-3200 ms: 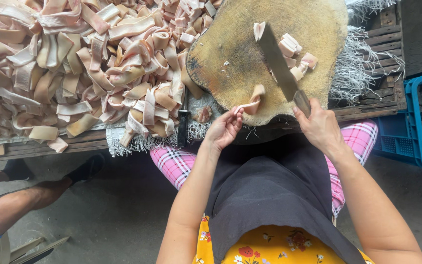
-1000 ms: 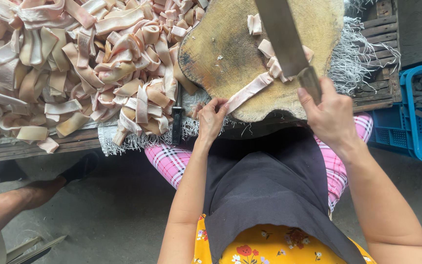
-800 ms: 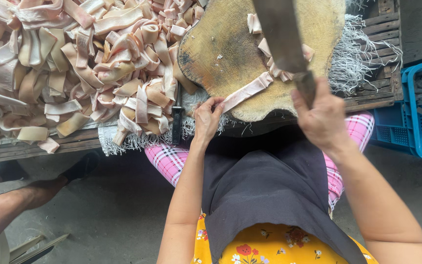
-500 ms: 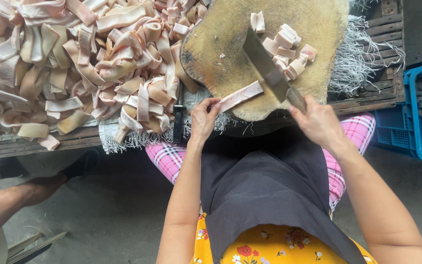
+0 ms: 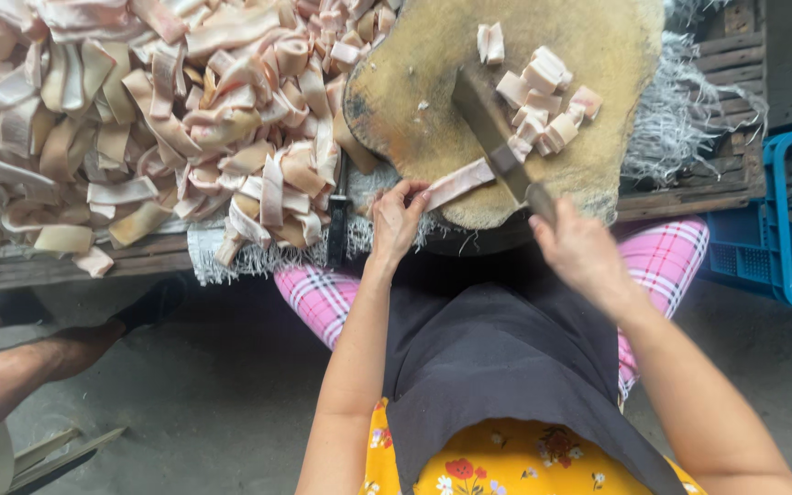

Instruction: The person sits cross-legged and uses a large cleaver to chop strips of pale meat into small cubes on a wooden cutting board. They repeatedly pick up strips from a large pile on the left, cut them into pieces, and push the diced meat to the side of the board.

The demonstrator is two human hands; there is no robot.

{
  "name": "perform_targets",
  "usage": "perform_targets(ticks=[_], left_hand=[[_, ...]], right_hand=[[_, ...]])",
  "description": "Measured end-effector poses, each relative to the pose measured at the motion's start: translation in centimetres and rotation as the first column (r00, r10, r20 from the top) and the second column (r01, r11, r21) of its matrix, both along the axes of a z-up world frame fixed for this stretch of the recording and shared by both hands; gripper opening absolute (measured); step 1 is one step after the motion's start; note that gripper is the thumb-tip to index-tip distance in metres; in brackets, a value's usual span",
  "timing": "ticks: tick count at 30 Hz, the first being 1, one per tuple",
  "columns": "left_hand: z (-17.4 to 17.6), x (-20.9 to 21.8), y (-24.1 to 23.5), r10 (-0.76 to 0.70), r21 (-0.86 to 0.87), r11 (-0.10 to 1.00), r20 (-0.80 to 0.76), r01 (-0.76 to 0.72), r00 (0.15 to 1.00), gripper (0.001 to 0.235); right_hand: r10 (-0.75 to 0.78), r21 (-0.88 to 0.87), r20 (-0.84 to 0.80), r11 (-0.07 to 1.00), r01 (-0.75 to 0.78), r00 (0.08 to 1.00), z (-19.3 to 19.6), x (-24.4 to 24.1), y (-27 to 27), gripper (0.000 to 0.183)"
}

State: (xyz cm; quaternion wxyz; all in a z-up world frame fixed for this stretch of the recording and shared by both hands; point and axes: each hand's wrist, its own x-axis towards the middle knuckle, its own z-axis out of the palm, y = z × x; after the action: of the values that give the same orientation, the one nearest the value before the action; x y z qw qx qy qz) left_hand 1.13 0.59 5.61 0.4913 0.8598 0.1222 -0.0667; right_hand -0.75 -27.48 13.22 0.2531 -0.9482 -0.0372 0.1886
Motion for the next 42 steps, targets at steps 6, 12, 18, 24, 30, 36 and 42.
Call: perform_targets(ticks=[6, 12, 18, 24, 30, 36, 42], left_hand=[[-0.8, 0.4, -0.8, -0.01, -0.038, 0.999, 0.015, 0.011, 1.0, 0.026], [-1.2, 1.5, -2.7, -0.013, -0.036, 0.999, 0.069, 0.016, 0.998, 0.022], [-1.7, 1.5, -2.3, -0.048, -0.008, 0.999, 0.123, 0.049, 0.991, 0.019], [-2.3, 1.9, -3.8, -0.029, 0.031, 0.999, 0.166, 0.024, 0.986, 0.021], [-1.3, 2.4, -4.4, 0.014, -0.063, 0.998, 0.021, -0.013, 1.0, 0.023], [-1.7, 2.6, -4.4, -0.048, 0.037, 0.998, 0.19, 0.041, 0.981, 0.02], [-1.7, 2.7, -5.2, 0.04, -0.159, 0.987, 0.026, -0.035, 0.999, 0.029]], right_hand=[[-0.141, 0.188, 0.15, 0.976, 0.112, 0.979, 6.0, 1.0, -1.0, 0.038], [-0.217, 0.403, 0.296, 0.911, 0.084, 0.93, 3.3, -0.7, 0.6, 0.043], [-0.066, 0.127, 0.103, 0.991, 0.052, 0.992, -0.6, -1.2, -1.0, 0.04], [-0.207, 0.257, 0.168, 0.953, 0.16, 0.964, 5.9, -0.3, -1.3, 0.04], [-0.002, 0.12, 0.192, 0.993, -0.021, 0.981, 1.7, -1.3, 1.5, 0.038], [-0.066, 0.129, 0.055, 0.99, 0.059, 0.996, 1.8, -1.1, -0.2, 0.032], [-0.18, 0.356, 0.212, 0.93, 0.096, 0.96, 6.3, -1.3, 0.4, 0.038]])
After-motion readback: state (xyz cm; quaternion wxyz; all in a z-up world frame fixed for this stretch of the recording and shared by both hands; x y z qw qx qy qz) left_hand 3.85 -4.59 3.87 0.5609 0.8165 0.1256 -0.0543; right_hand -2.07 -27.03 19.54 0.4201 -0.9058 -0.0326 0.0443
